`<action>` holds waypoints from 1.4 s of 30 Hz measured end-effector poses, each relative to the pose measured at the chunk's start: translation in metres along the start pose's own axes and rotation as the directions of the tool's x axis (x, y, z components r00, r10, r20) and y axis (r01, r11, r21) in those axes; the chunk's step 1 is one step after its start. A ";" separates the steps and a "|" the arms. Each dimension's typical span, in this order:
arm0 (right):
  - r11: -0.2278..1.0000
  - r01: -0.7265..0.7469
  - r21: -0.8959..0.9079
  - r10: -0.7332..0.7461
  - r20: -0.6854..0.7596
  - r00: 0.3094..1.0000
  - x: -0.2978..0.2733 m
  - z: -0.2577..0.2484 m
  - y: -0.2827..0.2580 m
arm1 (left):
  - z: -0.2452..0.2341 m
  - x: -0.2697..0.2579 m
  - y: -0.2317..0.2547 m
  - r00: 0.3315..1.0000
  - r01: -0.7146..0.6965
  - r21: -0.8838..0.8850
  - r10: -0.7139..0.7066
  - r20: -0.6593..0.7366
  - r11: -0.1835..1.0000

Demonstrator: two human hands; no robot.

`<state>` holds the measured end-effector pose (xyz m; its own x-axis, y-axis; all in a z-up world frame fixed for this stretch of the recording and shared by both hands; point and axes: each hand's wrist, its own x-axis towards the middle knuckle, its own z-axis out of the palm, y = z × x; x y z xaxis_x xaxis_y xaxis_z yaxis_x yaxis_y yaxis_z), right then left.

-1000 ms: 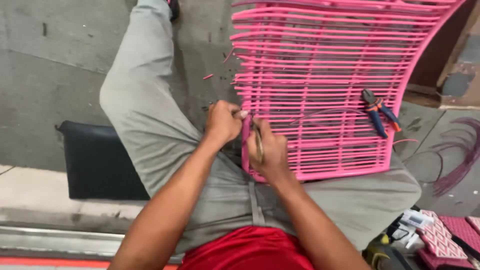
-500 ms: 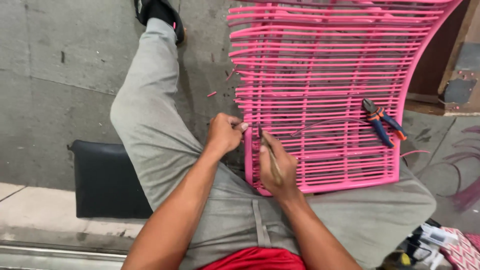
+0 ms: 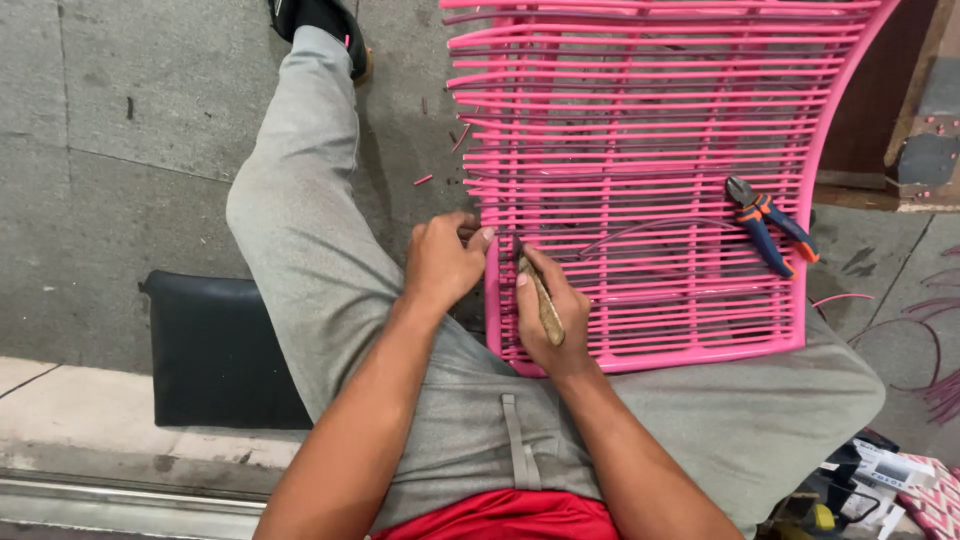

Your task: Repairing a pink chair by weaving and securing plastic strips using various hand tools.

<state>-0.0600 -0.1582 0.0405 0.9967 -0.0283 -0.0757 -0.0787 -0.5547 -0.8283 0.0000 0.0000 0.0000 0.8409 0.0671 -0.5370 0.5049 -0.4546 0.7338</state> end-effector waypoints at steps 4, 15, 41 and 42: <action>0.998 -0.056 0.015 0.056 -0.028 0.998 -0.001 -0.005 0.001 | -0.005 -0.006 0.018 1.000 0.026 0.078 -0.025 -0.019 0.997; 0.995 -0.101 0.021 0.101 -0.033 0.994 -0.003 -0.010 0.009 | 0.026 0.007 0.014 0.990 0.132 0.019 -0.131 -0.052 0.991; 0.999 -0.023 0.026 0.024 -0.038 0.999 -0.007 -0.007 0.005 | 0.034 0.017 -0.034 0.993 0.106 -0.261 -0.117 -0.026 0.960; 1.000 -0.018 0.018 0.018 -0.012 1.000 -0.005 -0.004 0.003 | 0.031 0.015 -0.029 0.994 0.084 -0.195 -0.097 -0.058 0.977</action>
<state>-0.0652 -0.1628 0.0407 0.9953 -0.0480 -0.0843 -0.0969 -0.5394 -0.8364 -0.0079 -0.0128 -0.0424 0.7978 0.1624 -0.5806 0.6021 -0.2656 0.7530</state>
